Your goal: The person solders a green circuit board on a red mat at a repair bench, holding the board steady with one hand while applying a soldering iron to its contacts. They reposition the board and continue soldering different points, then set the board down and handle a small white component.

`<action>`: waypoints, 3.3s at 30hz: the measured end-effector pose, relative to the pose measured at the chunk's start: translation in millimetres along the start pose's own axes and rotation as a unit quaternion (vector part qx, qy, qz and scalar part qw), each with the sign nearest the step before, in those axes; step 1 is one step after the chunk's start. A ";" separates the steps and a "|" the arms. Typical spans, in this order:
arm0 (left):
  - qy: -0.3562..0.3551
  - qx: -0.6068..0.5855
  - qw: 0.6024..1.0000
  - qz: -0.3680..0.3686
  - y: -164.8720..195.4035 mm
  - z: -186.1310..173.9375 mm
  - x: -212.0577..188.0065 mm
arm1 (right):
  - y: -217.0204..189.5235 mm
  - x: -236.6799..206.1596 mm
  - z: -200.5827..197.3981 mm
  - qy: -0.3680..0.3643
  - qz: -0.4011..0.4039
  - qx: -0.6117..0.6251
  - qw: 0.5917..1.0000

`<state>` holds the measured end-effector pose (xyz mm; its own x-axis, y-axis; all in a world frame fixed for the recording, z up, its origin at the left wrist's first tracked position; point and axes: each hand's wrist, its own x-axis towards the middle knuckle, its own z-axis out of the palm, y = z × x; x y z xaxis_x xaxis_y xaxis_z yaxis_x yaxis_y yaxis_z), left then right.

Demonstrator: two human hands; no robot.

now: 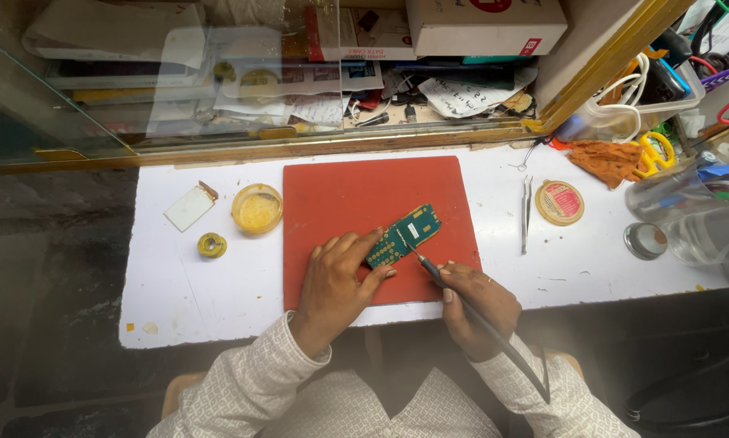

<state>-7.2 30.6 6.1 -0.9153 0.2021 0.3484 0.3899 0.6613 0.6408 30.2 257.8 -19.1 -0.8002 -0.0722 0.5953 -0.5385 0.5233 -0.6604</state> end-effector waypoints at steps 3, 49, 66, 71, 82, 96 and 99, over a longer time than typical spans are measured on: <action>-0.002 0.002 1.000 -0.002 0.0 -0.1 0.0 | 0.2 0.4 0.4 -0.007 -0.014 -0.014 1.000; -0.003 0.007 1.000 0.000 -0.5 0.0 0.0 | 1.7 1.4 0.9 -0.007 -0.021 -0.015 1.000; 0.001 0.007 1.000 0.008 -1.9 0.4 -0.6 | 2.1 -1.4 0.9 -0.004 0.002 0.006 1.000; -0.005 0.002 1.000 0.010 -1.6 0.0 -0.3 | 3.0 -0.5 1.3 -0.005 0.000 -0.005 1.000; -0.005 0.003 1.000 0.012 -0.5 -1.3 0.1 | 3.5 -1.1 2.2 -0.001 0.014 -0.001 1.000; -0.007 -0.002 1.000 0.015 -1.0 -0.6 -0.5 | 3.8 -2.7 1.7 0.001 0.006 -0.005 1.000; -0.007 0.001 1.000 0.016 -1.0 -0.6 -0.1 | 4.2 -2.5 2.1 0.000 0.003 -0.007 1.000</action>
<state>-7.5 29.5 5.8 -0.9040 0.2323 0.3588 0.4181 0.6555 0.6290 29.4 258.4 -24.3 -0.8036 -0.0689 0.5912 -0.5299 0.5349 -0.6580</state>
